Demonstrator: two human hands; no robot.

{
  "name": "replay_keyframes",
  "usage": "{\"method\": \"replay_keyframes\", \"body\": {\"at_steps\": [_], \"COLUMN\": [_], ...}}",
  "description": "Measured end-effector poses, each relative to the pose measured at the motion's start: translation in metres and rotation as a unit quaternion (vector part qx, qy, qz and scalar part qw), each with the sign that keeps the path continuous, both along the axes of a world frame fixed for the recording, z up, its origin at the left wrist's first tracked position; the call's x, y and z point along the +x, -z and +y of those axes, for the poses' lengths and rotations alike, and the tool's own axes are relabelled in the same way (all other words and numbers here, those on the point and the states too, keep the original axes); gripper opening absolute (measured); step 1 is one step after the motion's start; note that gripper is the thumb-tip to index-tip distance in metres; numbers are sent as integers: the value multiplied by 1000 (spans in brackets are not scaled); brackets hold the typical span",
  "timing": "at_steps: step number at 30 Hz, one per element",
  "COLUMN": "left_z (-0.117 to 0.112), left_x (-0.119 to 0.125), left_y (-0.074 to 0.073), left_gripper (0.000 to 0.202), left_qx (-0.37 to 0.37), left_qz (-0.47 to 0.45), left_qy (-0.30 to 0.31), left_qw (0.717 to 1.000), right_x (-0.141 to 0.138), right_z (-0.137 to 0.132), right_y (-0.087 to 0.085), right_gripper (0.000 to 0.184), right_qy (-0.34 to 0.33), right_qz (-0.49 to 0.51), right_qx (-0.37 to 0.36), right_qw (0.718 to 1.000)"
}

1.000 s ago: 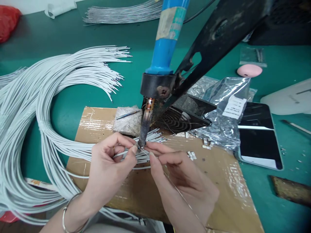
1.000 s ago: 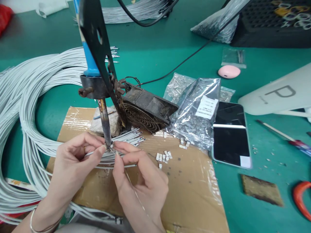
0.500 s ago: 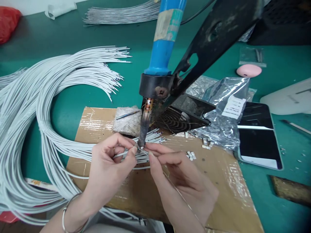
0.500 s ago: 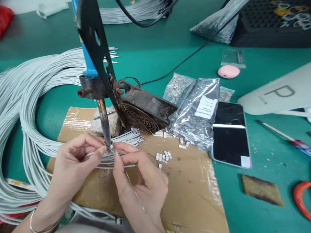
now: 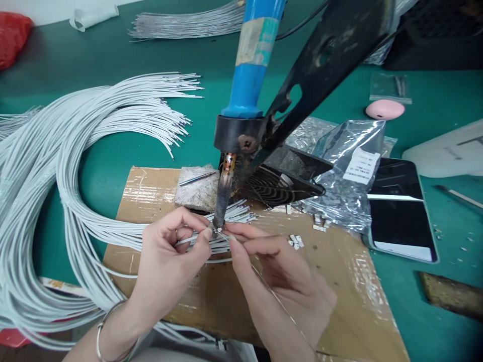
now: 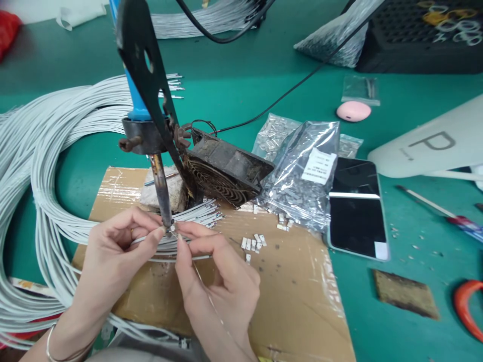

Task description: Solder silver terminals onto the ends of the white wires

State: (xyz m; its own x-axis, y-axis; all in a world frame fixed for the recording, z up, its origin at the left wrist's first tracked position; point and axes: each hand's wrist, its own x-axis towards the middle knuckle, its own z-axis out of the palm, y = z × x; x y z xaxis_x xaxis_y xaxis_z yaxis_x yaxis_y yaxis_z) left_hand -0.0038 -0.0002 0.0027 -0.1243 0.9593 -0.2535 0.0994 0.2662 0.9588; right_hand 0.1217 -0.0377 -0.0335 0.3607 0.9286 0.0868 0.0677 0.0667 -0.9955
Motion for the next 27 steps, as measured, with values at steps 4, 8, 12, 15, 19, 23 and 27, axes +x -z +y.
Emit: {"method": "replay_keyframes", "body": {"at_steps": [4, 8, 12, 15, 19, 23, 27], "left_z": [-1, -2, -2, -2, -3, -3, -3], "left_x": [0, 0, -1, -1, -1, -1, -2], "left_y": [0, 0, 1, 1, 2, 1, 1], "left_gripper": [15, 15, 15, 16, 16, 15, 16], "left_qx": [0, 6, 6, -2, -2, 3, 6], "left_qz": [0, 7, 7, -6, -7, 2, 3], "left_qy": [3, 4, 0, 7, 8, 10, 17], "left_qw": [1000, 1000, 1000, 1000, 1000, 1000, 1000], "right_x": [1, 1, 1, 2, 1, -1, -2], "right_z": [-1, -1, 0, 0, -1, -1, 0], "right_y": [-1, -1, 0, 1, 1, 0, 1], "right_gripper": [14, 14, 13, 12, 12, 13, 13], "right_qy": [0, 1, -1, 0, -3, 14, 11], "right_qz": [-4, -9, -18, -16, -9, -2, -6], "right_qx": [-5, -2, 1, 0, 2, 2, 13], "right_qw": [1000, 1000, 1000, 1000, 1000, 1000, 1000]}}
